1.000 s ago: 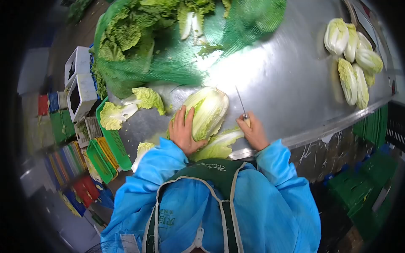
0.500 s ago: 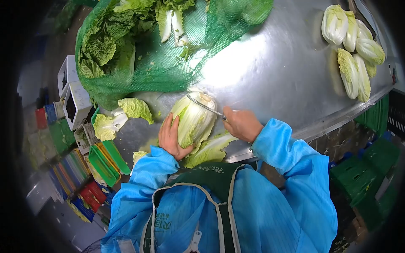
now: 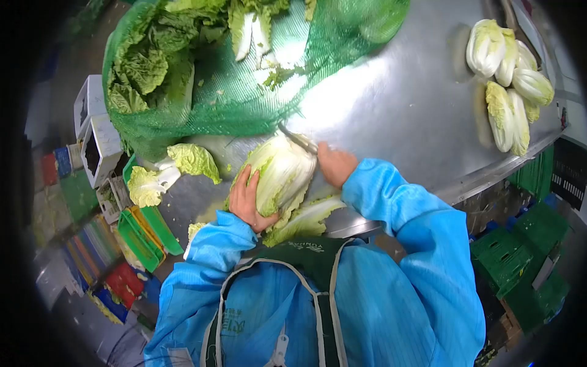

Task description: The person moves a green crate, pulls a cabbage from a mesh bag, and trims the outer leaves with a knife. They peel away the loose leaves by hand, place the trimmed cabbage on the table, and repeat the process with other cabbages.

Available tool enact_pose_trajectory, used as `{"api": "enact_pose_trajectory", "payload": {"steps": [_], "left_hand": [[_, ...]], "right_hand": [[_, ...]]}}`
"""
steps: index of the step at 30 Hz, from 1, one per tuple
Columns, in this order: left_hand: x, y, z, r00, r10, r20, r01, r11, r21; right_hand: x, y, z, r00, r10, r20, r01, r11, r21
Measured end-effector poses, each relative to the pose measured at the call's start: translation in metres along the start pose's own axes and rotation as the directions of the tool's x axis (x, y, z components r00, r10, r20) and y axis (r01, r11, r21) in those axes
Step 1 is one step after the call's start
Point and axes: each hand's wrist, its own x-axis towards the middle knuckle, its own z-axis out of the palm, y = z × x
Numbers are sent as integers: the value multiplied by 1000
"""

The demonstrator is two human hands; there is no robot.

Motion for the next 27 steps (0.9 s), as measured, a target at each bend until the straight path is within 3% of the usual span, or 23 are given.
{"api": "enact_pose_trajectory", "payload": {"steps": [2,4,6,9,10,11,13,14,16,17,18,20,22,24,26,27], "left_hand": [[2,-7,0,998,45,-52,-47,998,-33],[-15,-17,3,989,96,-109,-104,992,-72],[-28,-24,7,973,143,-180,-158,984,-76],[-44,-19,-5,943,177,-282,-225,964,-145],[-53,-13,-10,935,173,-310,-238,954,-183],[-56,-4,-16,927,85,-365,-227,902,-367],[-51,27,-33,897,-120,-426,-233,692,-684],[-39,60,-53,862,-337,-380,-234,401,-886],[-38,37,-41,818,-405,-408,-138,551,-823],[-40,24,-32,798,-432,-421,-81,615,-785],[-36,23,-19,746,-492,-449,-139,544,-827],[-28,25,-21,732,-541,-414,-146,469,-871],[-19,35,-28,707,-600,-374,-138,401,-906],[-14,31,-28,710,-610,-352,-171,336,-926],[-9,30,-32,712,-623,-323,-197,264,-944],[-7,30,-33,713,-630,-308,-209,228,-951]], "right_hand": [[-7,-6,-10,999,27,25,-35,909,416],[-16,-25,-18,985,31,168,-146,657,740],[-27,-50,-40,923,-28,385,-356,320,878],[-46,-88,-66,945,-83,316,-278,303,912],[-54,-101,-82,954,-83,288,-241,361,901],[-62,-114,-100,962,-86,261,-203,418,886],[-73,-131,-113,972,-111,206,-134,455,880],[-78,-137,-114,976,-129,177,-104,438,893],[-79,-151,-118,966,-152,210,-120,455,882],[-70,-151,-100,985,-171,6,84,512,855],[-56,-148,-67,959,-197,-203,280,557,782],[-54,-160,-61,914,-181,-363,390,632,669],[-52,-154,-57,962,3,-272,205,648,733],[-42,-144,-57,954,191,-232,70,610,790],[-47,-136,-72,910,363,-202,-25,532,846],[-53,-145,-71,915,304,-266,57,555,830]]}}
